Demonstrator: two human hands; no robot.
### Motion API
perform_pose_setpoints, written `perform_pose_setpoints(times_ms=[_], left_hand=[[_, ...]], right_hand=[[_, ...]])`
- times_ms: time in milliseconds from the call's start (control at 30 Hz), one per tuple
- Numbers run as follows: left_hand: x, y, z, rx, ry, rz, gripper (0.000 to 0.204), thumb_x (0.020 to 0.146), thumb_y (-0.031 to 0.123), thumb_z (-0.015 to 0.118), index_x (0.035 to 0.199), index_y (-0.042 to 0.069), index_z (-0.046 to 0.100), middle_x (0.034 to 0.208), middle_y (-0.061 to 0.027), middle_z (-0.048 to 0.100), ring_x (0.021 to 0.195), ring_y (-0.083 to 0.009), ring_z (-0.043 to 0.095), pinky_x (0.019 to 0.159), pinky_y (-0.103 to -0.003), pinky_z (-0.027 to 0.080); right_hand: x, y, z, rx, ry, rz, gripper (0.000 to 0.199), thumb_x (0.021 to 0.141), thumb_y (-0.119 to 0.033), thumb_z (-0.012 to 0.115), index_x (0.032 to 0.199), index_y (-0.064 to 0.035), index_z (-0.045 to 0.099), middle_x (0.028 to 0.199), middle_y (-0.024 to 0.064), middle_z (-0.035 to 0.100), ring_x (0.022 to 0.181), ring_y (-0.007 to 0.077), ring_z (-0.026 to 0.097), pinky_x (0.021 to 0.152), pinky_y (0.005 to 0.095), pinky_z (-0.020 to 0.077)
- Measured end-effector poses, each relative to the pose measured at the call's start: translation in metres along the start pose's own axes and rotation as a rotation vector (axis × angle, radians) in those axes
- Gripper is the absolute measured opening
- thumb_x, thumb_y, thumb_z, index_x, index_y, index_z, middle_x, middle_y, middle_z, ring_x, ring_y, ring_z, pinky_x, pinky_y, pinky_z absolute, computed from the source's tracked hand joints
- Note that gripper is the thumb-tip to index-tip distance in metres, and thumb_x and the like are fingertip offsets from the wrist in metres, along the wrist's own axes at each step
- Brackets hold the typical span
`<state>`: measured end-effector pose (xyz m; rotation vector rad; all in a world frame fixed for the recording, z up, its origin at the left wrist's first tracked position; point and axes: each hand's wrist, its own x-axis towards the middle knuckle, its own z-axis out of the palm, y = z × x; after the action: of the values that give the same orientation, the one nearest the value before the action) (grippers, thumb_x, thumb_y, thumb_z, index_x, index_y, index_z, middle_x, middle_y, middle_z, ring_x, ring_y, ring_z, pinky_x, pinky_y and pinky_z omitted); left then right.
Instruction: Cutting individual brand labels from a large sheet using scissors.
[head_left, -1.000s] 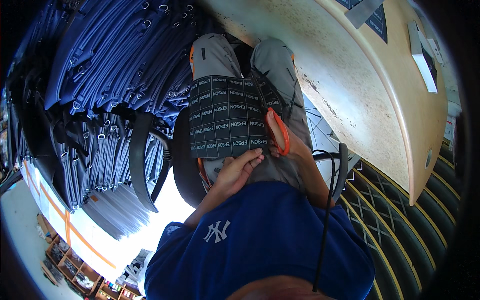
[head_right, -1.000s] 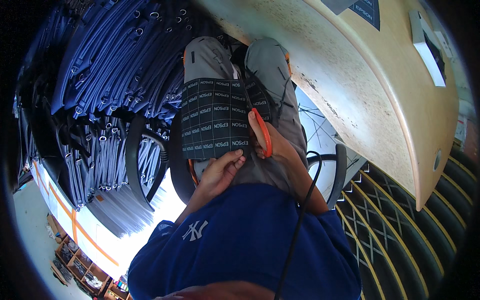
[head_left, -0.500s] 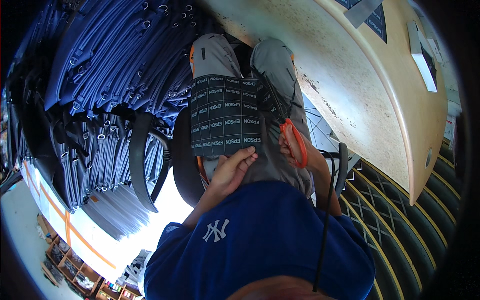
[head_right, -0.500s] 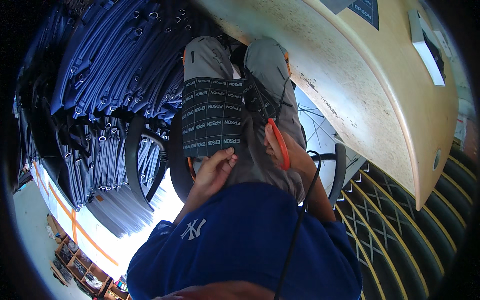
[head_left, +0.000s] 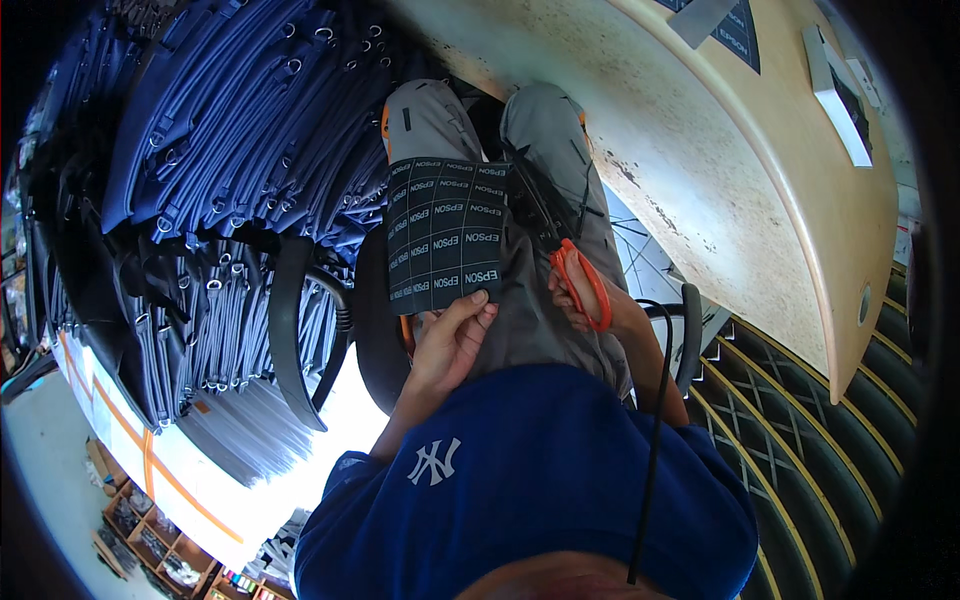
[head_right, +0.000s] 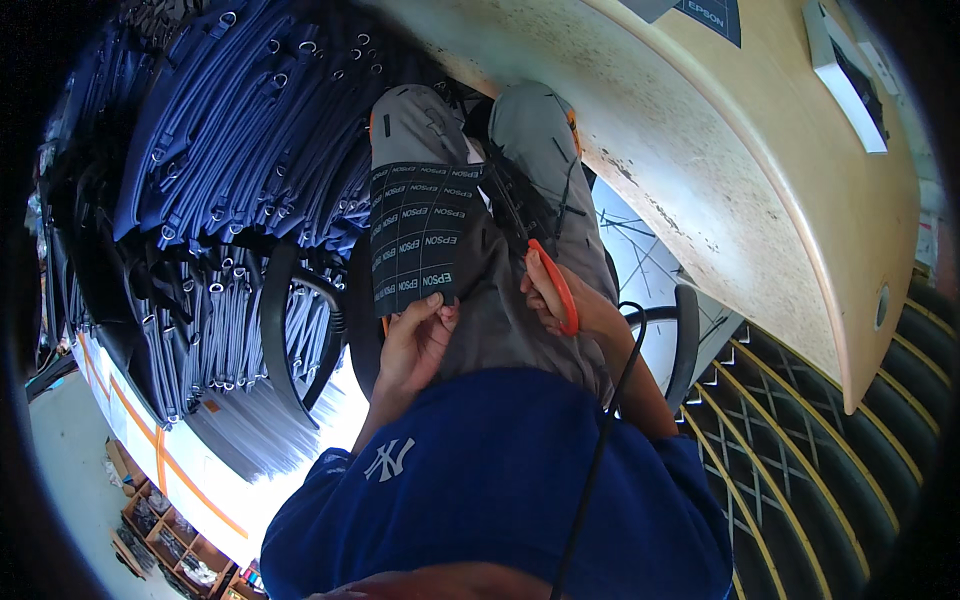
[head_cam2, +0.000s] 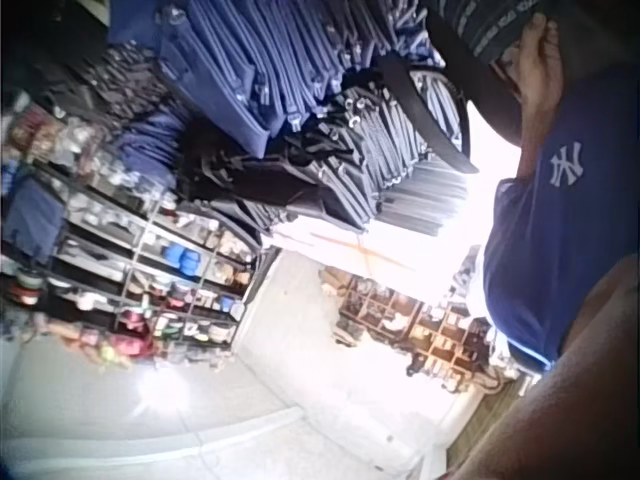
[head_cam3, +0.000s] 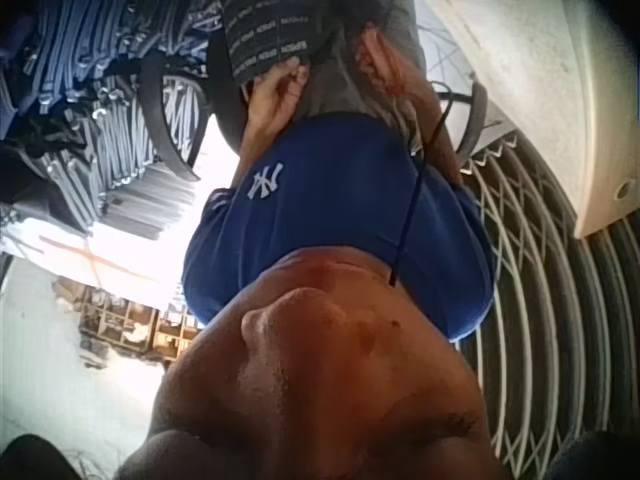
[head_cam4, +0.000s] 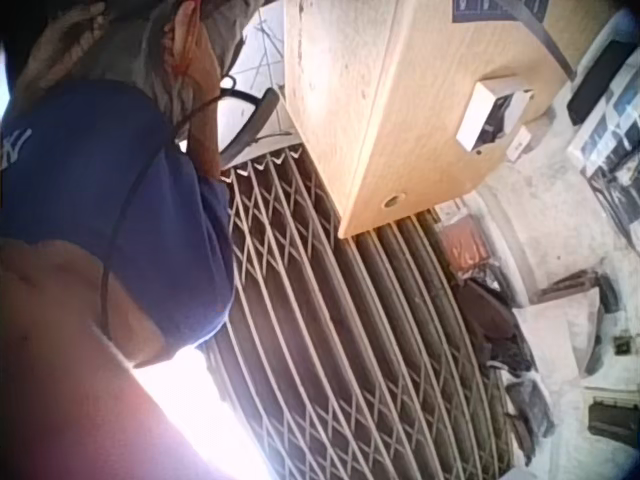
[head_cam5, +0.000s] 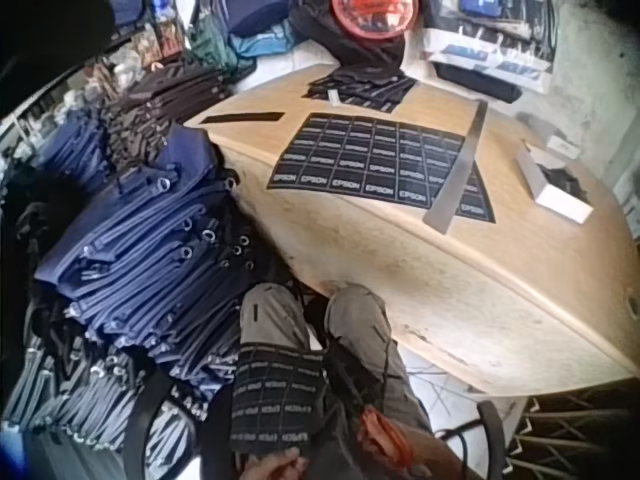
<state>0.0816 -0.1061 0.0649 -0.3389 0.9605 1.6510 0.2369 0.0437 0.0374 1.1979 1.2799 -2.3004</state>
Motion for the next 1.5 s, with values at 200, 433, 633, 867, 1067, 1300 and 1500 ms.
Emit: perform_pose_setpoints(times_ms=[200,433,633,867,1067,1300,1500], left_hand=[[-0.001,0.001,-0.003,-0.039,-0.024,-0.013,0.017,0.08,-0.005,0.058,0.096,-0.001,0.055,0.083,-0.0073,0.06,0.075,-0.0146,0.061,0.074,-0.026,0.052],[-0.001,0.002,0.0,-0.041,0.005,0.011,0.006,0.082,-0.001,0.057,0.077,-0.002,0.06,0.079,-0.0101,0.06,0.074,-0.0147,0.058,0.077,-0.028,0.048],[-0.002,0.004,0.001,-0.067,0.008,0.026,0.011,0.082,-0.001,0.057,0.072,-0.001,0.061,0.079,-0.0109,0.059,0.075,-0.0154,0.057,0.075,-0.027,0.048],[-0.003,0.002,-0.003,-0.054,0.0,0.027,0.015,0.082,0.002,0.057,0.068,0.0,0.061,0.073,-0.0092,0.059,0.073,-0.0158,0.056,0.083,-0.031,0.045],[-0.003,0.002,-0.002,-0.072,-0.003,0.04,0.015,0.083,0.003,0.057,0.069,0.0,0.061,0.071,-0.0082,0.058,0.074,-0.0156,0.055,0.083,-0.031,0.044],[-0.002,0.003,-0.004,-0.027,-0.001,0.041,0.006,0.082,0.003,0.057,0.08,-0.003,0.058,0.079,-0.0088,0.057,0.077,-0.0157,0.055,0.077,-0.028,0.045],[-0.003,0.003,-0.002,-0.077,-0.001,0.042,0.004,0.081,0.002,0.058,0.081,-0.003,0.058,0.08,-0.0103,0.057,0.077,-0.0158,0.055,0.076,-0.028,0.046]], right_hand=[[0.003,-0.001,0.0,0.013,-0.004,-0.017,0.062,0.085,-0.068,0.027,0.085,-0.0084,0.044,0.06,-0.0032,0.04,0.039,0.0035,0.035,0.037,0.0186,0.0325],[0.003,0.021,-0.018,0.126,-0.186,-0.144,0.05,0.087,-0.055,0.046,0.091,-0.0057,0.046,0.063,-0.0027,0.042,0.042,0.003,0.039,0.037,0.0192,0.0324],[0.0,0.012,-0.021,0.038,-0.215,-0.104,0.05,0.086,-0.054,0.048,0.092,-0.0039,0.046,0.063,-0.0024,0.042,0.042,0.0036,0.04,0.036,0.0198,0.0325],[0.0,0.006,-0.013,0.0,-0.121,-0.084,0.061,0.086,-0.064,0.034,0.087,-0.0049,0.047,0.061,-0.0024,0.042,0.04,0.0037,0.039,0.036,0.0204,0.0332],[-0.001,0.004,-0.011,-0.057,-0.054,-0.045,0.063,0.085,-0.066,0.032,0.085,-0.0049,0.047,0.059,-0.0025,0.041,0.04,0.0041,0.039,0.036,0.0207,0.034],[-0.011,0.0,-0.011,-0.151,-0.052,-0.059,0.067,0.085,-0.068,0.026,0.082,-0.0039,0.047,0.054,-0.0027,0.039,0.038,0.0051,0.038,0.035,0.0212,0.0341],[-0.01,0.001,-0.012,-0.176,-0.028,-0.015,0.068,0.085,-0.068,0.026,0.081,-0.0038,0.048,0.054,-0.002,0.04,0.038,0.0055,0.038,0.035,0.0211,0.0338]])
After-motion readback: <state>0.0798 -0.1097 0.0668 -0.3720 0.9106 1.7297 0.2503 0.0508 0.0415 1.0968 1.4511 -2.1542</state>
